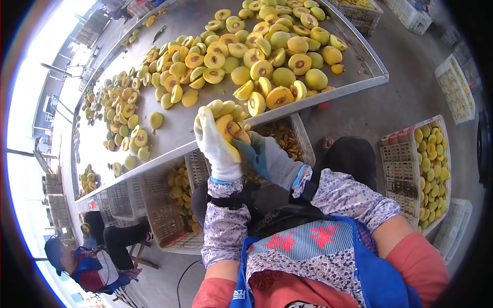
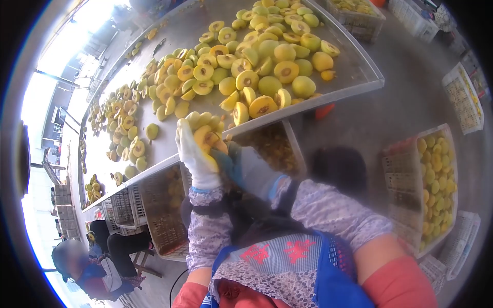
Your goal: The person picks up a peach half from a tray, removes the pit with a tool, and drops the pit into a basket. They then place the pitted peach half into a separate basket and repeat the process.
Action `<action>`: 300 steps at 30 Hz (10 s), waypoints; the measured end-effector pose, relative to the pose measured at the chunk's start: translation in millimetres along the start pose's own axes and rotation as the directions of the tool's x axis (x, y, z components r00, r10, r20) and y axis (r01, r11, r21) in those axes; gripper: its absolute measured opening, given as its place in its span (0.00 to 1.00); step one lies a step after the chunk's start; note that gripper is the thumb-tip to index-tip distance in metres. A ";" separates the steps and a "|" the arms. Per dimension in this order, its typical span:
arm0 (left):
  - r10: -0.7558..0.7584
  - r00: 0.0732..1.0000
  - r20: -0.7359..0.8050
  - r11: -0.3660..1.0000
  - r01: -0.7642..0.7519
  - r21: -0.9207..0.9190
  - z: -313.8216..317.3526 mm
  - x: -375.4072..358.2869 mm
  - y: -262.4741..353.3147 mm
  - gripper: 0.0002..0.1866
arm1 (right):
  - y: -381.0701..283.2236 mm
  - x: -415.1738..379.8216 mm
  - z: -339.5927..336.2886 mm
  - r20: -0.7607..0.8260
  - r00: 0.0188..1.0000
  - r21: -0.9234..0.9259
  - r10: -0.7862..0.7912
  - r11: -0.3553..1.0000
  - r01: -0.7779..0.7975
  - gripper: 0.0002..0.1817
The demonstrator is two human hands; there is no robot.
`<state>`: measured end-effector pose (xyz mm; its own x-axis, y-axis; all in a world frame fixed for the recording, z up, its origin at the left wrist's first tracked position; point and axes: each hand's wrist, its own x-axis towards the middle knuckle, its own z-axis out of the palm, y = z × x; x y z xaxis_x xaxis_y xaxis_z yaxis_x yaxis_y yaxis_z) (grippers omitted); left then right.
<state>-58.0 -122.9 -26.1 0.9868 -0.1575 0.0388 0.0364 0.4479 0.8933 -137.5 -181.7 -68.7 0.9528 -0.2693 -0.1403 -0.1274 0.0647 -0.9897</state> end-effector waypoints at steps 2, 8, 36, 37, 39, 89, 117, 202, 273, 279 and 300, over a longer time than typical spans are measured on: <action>0.009 1.000 0.019 1.000 -0.008 -0.020 -0.1 -1.1 0.9 0.18 | -0.4 0.3 -0.6 -0.014 0.999 -0.074 -0.045 0.996 0.043 0.30; 0.021 1.000 0.002 0.998 -0.021 -0.054 1.6 -3.5 2.7 0.19 | -32.9 -7.5 -3.5 0.164 0.964 0.213 0.209 0.947 -0.241 0.22; -0.216 0.976 0.006 0.968 0.215 -0.129 -30.4 19.8 29.9 0.21 | -36.5 -18.3 -37.7 0.369 0.917 -0.459 0.153 0.887 0.037 0.17; -0.213 0.976 -0.056 0.975 0.208 -0.074 -33.4 17.7 40.5 0.22 | -36.8 -18.3 -42.4 0.315 0.932 -0.623 0.179 0.780 0.061 0.16; -0.051 0.994 -0.101 0.990 0.063 0.125 -47.9 12.8 67.6 0.20 | -37.8 -21.9 -46.8 0.228 0.958 -0.780 0.173 0.622 0.074 0.17; -0.029 0.973 0.229 0.966 -0.032 0.258 -8.1 7.5 19.7 0.12 | -8.4 14.4 -3.8 -0.014 0.988 -0.179 -0.151 0.973 0.146 0.30; -0.099 0.935 0.342 0.994 0.076 0.081 -22.6 8.8 5.6 0.19 | -36.8 -1.5 -20.9 0.693 0.648 0.378 0.316 0.605 -0.700 0.31; 0.353 0.886 0.300 0.833 -0.443 0.330 -5.2 6.0 -0.8 0.23 | 8.6 22.6 10.8 -0.017 0.949 -0.031 -0.316 0.949 0.315 0.19; 0.486 0.862 -0.142 -0.017 0.172 0.985 -219.4 64.1 124.5 0.25 | 0.6 -8.6 -26.6 0.033 0.983 -0.801 -0.181 0.583 0.135 0.17; 0.123 0.984 0.130 -0.107 -0.117 0.987 -185.2 188.2 83.3 0.41 | -5.6 -0.9 -30.3 0.153 0.988 -0.789 0.006 0.603 0.119 0.24; -0.312 0.911 0.270 0.909 0.204 0.363 -57.3 67.3 100.4 0.24 | -6.5 16.8 0.1 0.061 0.955 -0.281 -0.290 0.913 0.295 0.22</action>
<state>21.1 -38.1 40.6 0.8445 -0.5212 -0.1228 0.1770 0.0554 0.9826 -120.6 -186.6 -64.6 0.9638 -0.2170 0.1549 0.0877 -0.2908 -0.9528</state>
